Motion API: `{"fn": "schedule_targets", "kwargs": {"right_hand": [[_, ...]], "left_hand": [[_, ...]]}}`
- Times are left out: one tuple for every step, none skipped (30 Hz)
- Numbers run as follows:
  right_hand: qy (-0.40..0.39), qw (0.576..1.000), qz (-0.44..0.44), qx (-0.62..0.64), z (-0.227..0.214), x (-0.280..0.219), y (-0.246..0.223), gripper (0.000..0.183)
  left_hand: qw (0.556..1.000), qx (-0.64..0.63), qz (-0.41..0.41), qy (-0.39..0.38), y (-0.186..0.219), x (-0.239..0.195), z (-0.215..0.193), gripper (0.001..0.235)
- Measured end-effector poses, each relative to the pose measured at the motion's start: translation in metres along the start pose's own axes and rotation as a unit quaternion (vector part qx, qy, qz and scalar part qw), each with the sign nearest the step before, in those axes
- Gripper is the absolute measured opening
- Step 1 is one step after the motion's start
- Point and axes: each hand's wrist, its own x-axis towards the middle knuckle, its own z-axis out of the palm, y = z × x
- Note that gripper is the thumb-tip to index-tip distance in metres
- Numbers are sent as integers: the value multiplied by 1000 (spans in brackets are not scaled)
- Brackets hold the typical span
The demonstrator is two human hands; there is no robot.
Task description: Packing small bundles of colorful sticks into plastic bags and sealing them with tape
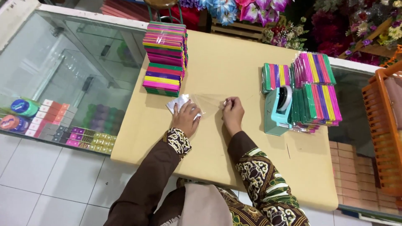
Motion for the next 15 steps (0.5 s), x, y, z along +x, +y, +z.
{"fn": "schedule_targets", "kwargs": {"right_hand": [[1,1000,2,-3,-5,4,3,11],[30,999,-17,-8,-9,9,4,11],[60,997,-36,-13,-14,14,6,10],[59,997,-36,-13,-18,26,17,10],[85,995,-54,-27,-22,37,28,10],[112,990,-71,-42,-27,48,40,9],[112,990,-69,-43,-34,47,33,9],[122,988,-82,-43,-42,47,25,9],[131,986,-95,-43,-49,47,18,9],[131,986,-95,-45,-56,51,14,9],[163,977,-127,-46,-62,56,11,9],[194,967,-158,-46,-67,59,8,10],[193,967,-158,-47,-72,57,0,10],[169,973,-154,36,-77,56,-8,8],[145,971,-149,119,-83,55,-16,8]], "left_hand": [[1000,-3,1,-2,3,-1,-3,21],[1000,-5,-1,1,4,0,-7,21],[1000,-7,-3,3,5,0,-11,21],[1000,-7,-3,4,4,1,-10,21],[1000,-8,-2,3,3,1,-9,21],[1000,-9,0,2,2,0,-8,21],[1000,-10,0,0,3,-1,-9,21],[1000,-9,-2,-1,4,-1,-11,21],[1000,-8,-4,-3,5,-1,-12,21],[1000,-10,-4,-4,4,0,-11,21],[1000,-11,-6,-8,4,0,-9,22],[1000,-11,-9,-13,2,0,-8,22],[1000,-12,-9,-14,2,-2,-6,22],[1000,-18,0,9,2,-1,-4,25],[999,-24,10,32,2,-1,-3,28]]}}
